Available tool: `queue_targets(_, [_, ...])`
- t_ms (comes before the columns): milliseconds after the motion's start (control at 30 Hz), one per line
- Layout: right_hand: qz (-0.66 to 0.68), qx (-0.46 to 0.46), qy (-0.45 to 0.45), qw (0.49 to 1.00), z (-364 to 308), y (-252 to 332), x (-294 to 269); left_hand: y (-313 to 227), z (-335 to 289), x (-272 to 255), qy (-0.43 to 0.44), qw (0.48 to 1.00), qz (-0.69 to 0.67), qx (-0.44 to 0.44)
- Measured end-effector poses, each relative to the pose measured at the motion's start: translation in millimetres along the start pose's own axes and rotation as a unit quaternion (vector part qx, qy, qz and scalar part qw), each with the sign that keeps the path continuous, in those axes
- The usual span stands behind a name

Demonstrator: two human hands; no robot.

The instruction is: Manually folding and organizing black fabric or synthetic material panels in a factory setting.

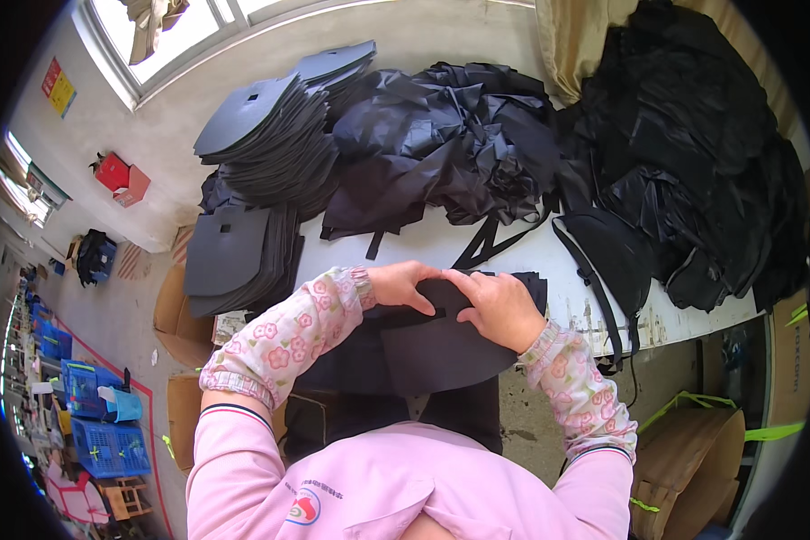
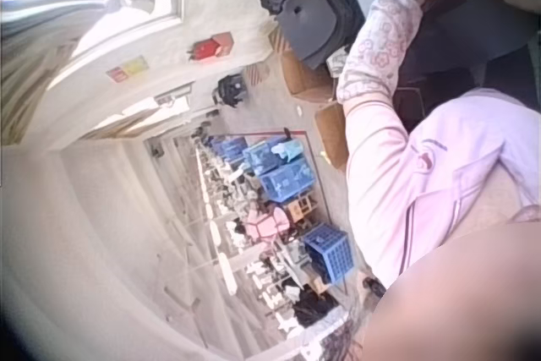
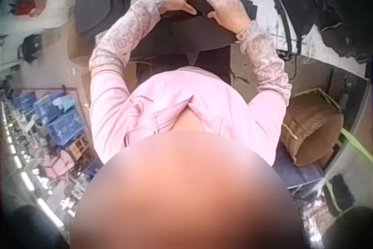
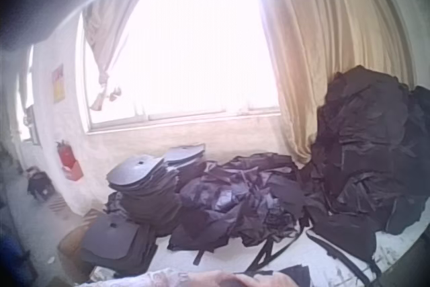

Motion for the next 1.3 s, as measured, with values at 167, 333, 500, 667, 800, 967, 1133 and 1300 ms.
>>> queue_targets(167, [-0.023, -0.014, -0.036, 0.999, -5, -2, 1, -3, 4, 2, -0.005, 0.999, -0.046, 0.014])
queue_targets(333, [-0.048, -0.018, -0.044, 0.998, -6, -2, 7, -7, 0, 1, 0.006, 0.998, -0.060, -0.003])
queue_targets(500, [-0.084, -0.023, -0.049, 0.995, -4, 5, 3, -12, -2, 2, 0.010, 0.993, -0.119, -0.007])
queue_targets(667, [-0.089, 0.015, -0.046, 0.995, -9, -10, 16, -31, -3, -13, -0.201, 0.950, 0.186, 0.150])
queue_targets(800, [-0.097, 0.045, -0.076, 0.991, -6, -47, 23, -53, -36, 38, -0.195, 0.861, 0.379, 0.279])
queue_targets(967, [0.162, 0.212, -0.018, 0.964, 64, -103, 61, 16, -54, 85, -0.101, 0.869, 0.425, 0.231])
queue_targets(1133, [-0.118, 0.087, -0.077, 0.986, 151, -91, 77, 4, -56, 61, -0.134, 0.918, 0.278, 0.248])
queue_targets(1300, [-0.127, 0.061, -0.137, 0.981, 170, -94, 84, -1, -63, -32, -0.428, 0.871, 0.155, 0.184])
Point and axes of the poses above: each hand's wrist, its own z-axis towards the middle knuckle, its own x-axis out of the palm, y = z × x, the point moved 7 cm from there along z, towards the middle knuckle, and after that the axes turned 14 degrees about -y, right-handed, at the moved point
